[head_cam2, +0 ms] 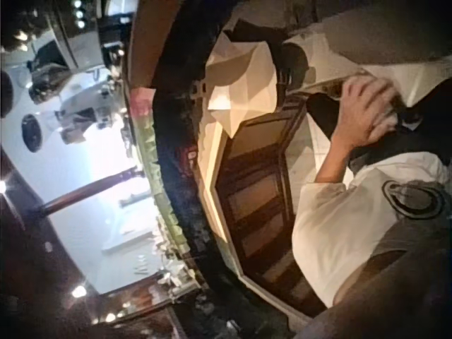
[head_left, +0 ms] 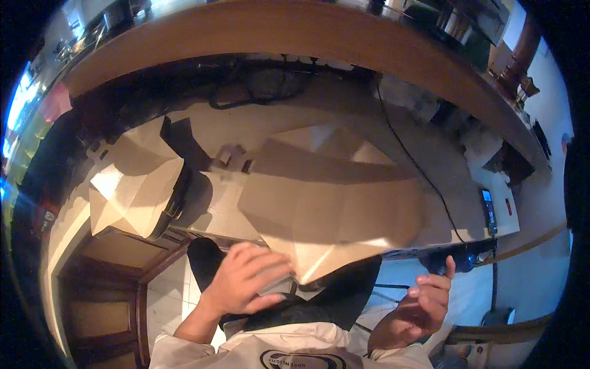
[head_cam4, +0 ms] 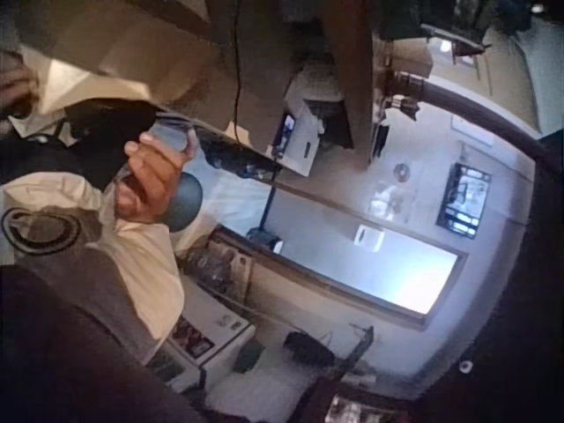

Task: The person folds and assembles cardboard takeout boxes on a counter, pressing down on the pre-scored lines to form the base and lids.

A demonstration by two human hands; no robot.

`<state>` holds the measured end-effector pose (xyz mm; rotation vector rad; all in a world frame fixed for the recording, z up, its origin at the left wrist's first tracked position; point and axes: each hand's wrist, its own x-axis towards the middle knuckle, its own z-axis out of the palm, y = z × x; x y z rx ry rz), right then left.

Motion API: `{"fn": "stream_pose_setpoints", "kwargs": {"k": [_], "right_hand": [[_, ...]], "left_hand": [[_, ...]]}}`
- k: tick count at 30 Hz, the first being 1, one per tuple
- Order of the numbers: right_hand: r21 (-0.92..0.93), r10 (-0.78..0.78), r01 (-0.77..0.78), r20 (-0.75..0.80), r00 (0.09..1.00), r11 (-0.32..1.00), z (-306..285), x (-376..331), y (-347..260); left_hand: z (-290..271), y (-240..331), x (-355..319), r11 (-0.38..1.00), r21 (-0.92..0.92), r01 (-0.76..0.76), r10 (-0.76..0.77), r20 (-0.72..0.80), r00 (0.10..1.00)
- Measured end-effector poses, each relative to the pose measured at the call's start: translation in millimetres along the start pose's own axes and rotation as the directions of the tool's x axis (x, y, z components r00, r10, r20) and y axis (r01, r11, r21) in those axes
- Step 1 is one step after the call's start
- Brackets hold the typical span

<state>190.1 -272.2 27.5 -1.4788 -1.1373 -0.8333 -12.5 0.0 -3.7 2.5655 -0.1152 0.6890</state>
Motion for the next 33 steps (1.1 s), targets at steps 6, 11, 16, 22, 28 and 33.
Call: {"fn": "stream_pose_setpoints", "kwargs": {"k": [6,11,16,22,28,33], "right_hand": [[0.269,-0.093,0.023,0.252,0.963,0.963,7,23,-26],[0.098,-0.067,-0.003,0.701,0.71,0.995,80,42,-44],[-0.038,-0.013,0.081,0.832,0.555,0.996,77,13,-12],[-0.185,0.164,-0.048,0.684,0.711,0.982,20,12,29],[-0.25,0.264,-0.131,0.632,0.728,0.959,19,5,44],[-0.162,0.251,-0.193,0.688,0.681,0.968,28,5,46]], "left_hand": [[2,2,-4,0.99,-0.092,-0.103,0.039,-0.529,0.848],[-19,-5,-14,0.999,0.021,-0.04,0.044,-0.69,0.722],[-49,-24,-21,0.998,0.049,0.051,-0.006,-0.663,0.749],[-55,-40,-39,0.937,-0.347,0.038,-0.217,-0.491,0.844],[-56,-36,23,0.995,0.013,-0.102,0.102,-0.142,0.985],[-46,-27,42,0.992,0.112,0.051,-0.084,0.313,0.946]]}}
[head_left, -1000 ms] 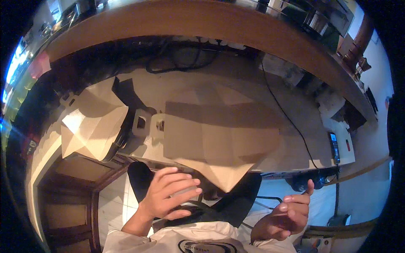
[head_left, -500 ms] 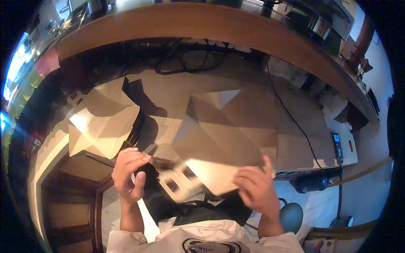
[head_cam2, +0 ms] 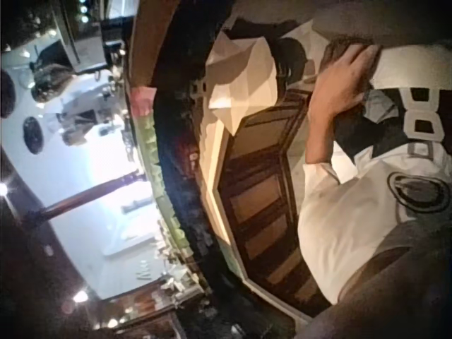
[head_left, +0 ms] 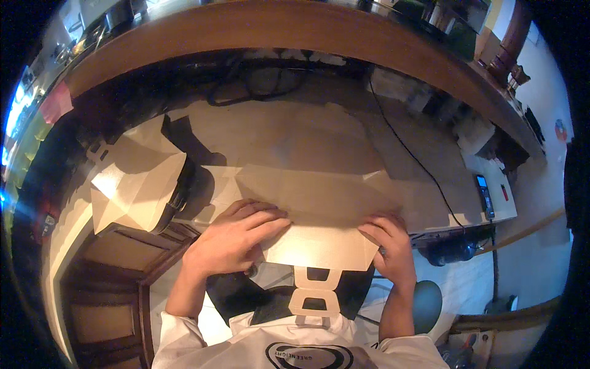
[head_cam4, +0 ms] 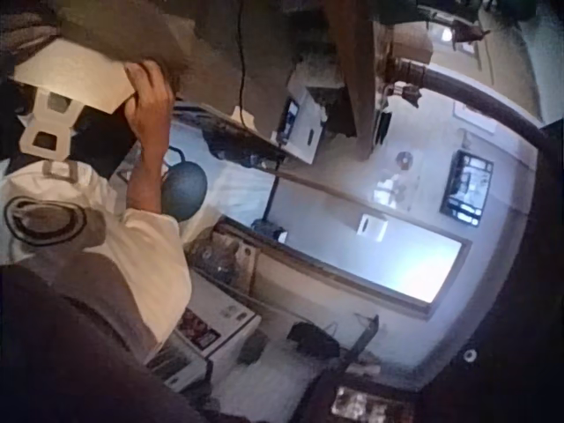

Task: The person folds and assembles cardboard takeout boxes on a counter, pressing down on the pre-scored lines to form the base and lids.

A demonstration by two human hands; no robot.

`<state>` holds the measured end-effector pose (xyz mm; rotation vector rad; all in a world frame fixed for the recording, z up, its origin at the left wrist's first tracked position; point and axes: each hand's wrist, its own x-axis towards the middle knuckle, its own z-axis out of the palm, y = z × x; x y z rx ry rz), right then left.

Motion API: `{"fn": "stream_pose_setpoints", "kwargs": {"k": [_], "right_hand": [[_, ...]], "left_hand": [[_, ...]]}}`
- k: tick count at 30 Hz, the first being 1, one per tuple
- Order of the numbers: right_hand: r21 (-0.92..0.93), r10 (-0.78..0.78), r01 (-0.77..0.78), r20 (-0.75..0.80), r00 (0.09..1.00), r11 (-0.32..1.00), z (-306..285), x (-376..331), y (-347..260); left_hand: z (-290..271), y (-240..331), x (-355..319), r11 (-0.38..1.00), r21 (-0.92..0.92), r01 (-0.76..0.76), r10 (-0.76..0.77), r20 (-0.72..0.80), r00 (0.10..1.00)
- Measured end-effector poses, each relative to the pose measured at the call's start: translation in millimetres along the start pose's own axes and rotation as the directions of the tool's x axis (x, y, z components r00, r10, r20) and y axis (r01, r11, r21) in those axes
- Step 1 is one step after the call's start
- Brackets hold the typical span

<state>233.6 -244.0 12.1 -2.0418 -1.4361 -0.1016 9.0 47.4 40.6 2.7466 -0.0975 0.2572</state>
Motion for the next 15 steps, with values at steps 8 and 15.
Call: {"fn": "stream_pose_setpoints", "kwargs": {"k": [8,15], "right_hand": [[0.105,0.0,0.0,0.002,1.0,0.994,10,8,13],[0.284,0.152,-0.143,-0.008,0.988,0.948,12,25,4]], "left_hand": [[9,-26,-10,0.996,-0.085,0.02,-0.034,-0.165,0.986],[11,-53,0,0.973,-0.23,0.01,-0.055,-0.194,0.979]]}}
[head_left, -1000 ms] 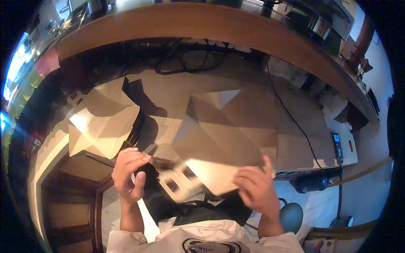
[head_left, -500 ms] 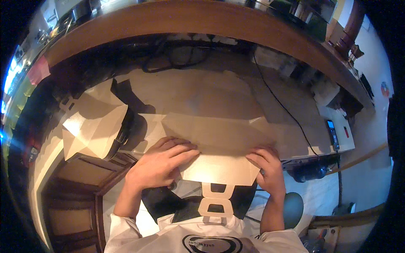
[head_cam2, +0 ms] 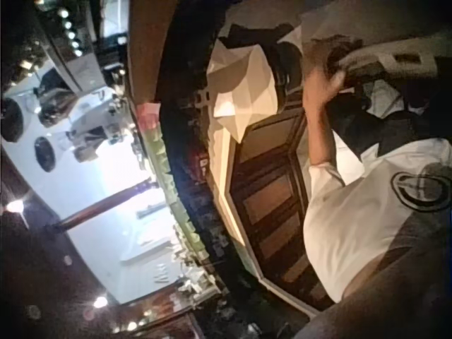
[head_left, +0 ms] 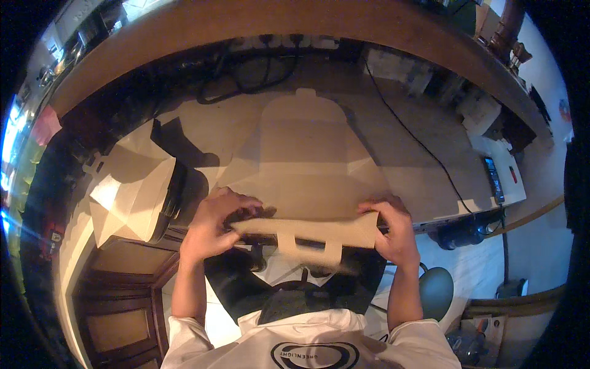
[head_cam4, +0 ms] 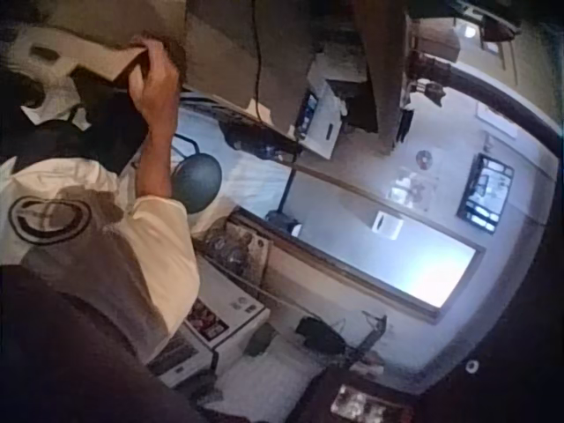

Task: The person folds and assembles cardboard takeout boxes on a counter, pressing down on the pre-scored lines to form the base and lids.

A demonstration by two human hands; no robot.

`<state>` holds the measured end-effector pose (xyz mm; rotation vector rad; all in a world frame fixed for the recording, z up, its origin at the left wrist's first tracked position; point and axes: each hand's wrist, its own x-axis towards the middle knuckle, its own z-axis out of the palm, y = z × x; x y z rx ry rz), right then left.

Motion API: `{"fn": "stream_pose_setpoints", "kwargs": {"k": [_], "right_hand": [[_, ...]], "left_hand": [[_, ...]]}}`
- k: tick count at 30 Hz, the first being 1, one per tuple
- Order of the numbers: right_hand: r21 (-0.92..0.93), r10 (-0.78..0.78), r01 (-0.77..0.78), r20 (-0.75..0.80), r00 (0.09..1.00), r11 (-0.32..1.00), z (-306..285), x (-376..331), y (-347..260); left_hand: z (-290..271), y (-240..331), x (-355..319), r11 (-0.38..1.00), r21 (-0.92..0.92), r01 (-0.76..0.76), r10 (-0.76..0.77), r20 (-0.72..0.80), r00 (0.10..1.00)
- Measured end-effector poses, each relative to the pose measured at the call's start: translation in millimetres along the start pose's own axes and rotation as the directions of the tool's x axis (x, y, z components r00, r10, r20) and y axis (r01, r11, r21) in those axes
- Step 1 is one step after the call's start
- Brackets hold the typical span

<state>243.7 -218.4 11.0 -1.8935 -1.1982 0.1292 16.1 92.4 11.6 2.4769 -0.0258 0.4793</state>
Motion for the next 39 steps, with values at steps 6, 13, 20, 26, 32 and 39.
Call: {"fn": "stream_pose_setpoints", "kwargs": {"k": [6,13,20,26,32,39], "right_hand": [[-0.083,-0.024,0.017,-0.084,0.996,0.996,8,7,11],[0.011,-0.077,0.079,-0.137,0.988,0.997,9,1,37],[0.02,-0.024,0.025,-0.053,0.998,0.999,5,11,15],[0.046,-0.064,0.065,-0.01,0.998,0.997,1,15,20],[-0.038,-0.03,0.029,-0.038,0.999,0.999,3,12,26],[-0.131,0.072,-0.085,-0.099,0.992,0.988,13,24,7]], "left_hand": [[17,13,11,0.953,-0.167,0.254,-0.293,-0.272,0.917],[-5,-8,5,0.993,-0.099,-0.069,0.066,-0.035,0.997],[5,0,3,0.98,-0.189,0.058,-0.09,-0.168,0.982],[12,-9,6,0.99,-0.141,0.029,-0.057,-0.195,0.979],[3,-6,9,0.993,-0.117,-0.008,-0.006,-0.116,0.993],[19,11,12,0.96,-0.012,0.278,-0.273,-0.238,0.932]]}}
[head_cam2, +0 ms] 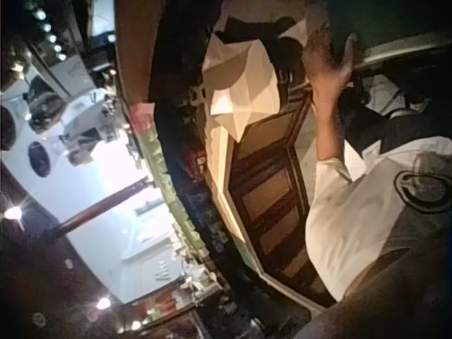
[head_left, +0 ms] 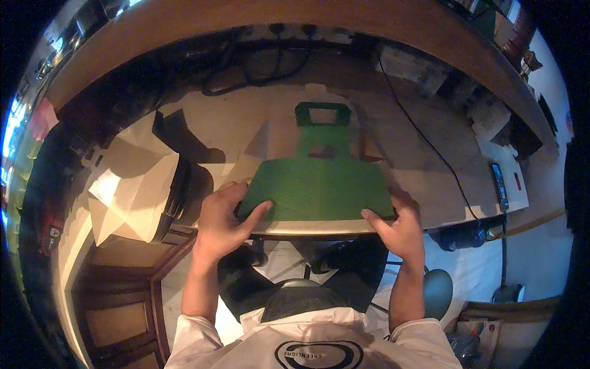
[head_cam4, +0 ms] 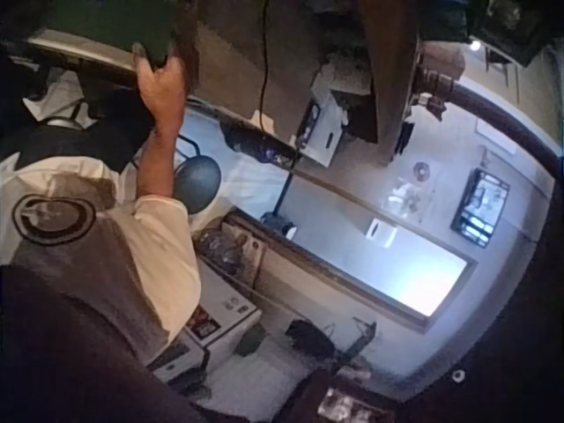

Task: The person folds and assembles cardboard takeout boxes on a counter, pressing down on the pre-scored lines to form the base and lids.

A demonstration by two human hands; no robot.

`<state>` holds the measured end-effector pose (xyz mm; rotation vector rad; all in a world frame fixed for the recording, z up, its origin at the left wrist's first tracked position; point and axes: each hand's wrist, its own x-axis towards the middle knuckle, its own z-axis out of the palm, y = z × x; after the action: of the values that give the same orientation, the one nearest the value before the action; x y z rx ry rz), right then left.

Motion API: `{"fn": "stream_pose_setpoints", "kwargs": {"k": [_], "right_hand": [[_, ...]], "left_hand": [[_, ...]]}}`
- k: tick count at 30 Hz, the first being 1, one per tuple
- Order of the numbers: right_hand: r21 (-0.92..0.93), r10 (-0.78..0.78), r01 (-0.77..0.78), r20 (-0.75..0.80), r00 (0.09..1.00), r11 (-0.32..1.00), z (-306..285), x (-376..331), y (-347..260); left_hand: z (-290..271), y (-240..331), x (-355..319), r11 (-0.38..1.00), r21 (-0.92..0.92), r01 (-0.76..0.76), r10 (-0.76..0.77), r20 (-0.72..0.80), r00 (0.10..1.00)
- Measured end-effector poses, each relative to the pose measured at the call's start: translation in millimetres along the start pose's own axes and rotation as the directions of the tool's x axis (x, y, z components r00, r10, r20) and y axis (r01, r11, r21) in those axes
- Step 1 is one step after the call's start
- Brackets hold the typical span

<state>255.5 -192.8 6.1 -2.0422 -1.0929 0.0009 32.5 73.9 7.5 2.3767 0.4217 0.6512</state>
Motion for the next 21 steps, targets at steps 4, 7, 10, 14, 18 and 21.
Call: {"fn": "stream_pose_setpoints", "kwargs": {"k": [4,7,10,14,18,21], "right_hand": [[-0.024,0.081,-0.08,0.011,0.997,0.996,5,6,-8],[-0.058,0.009,-0.011,-0.041,0.999,0.998,10,8,-8],[-0.179,0.027,-0.035,-0.047,0.999,0.983,10,6,-7],[-0.144,0.085,-0.083,0.007,0.996,0.986,8,7,-7],[-0.178,0.079,-0.077,0.005,0.997,0.981,12,6,-4],[-0.183,0.065,-0.068,-0.022,0.998,0.981,9,5,-5]], "left_hand": [[10,10,6,0.992,0.107,0.068,-0.06,-0.077,0.995],[8,16,10,0.981,0.186,0.059,-0.049,-0.057,0.997],[7,15,10,0.98,0.181,0.078,-0.073,-0.034,0.997],[3,11,8,0.991,0.123,0.061,-0.06,-0.011,0.998],[3,13,6,0.983,0.176,0.056,-0.053,-0.022,0.998],[4,13,9,0.982,0.185,0.03,-0.029,-0.01,1.0]]}}
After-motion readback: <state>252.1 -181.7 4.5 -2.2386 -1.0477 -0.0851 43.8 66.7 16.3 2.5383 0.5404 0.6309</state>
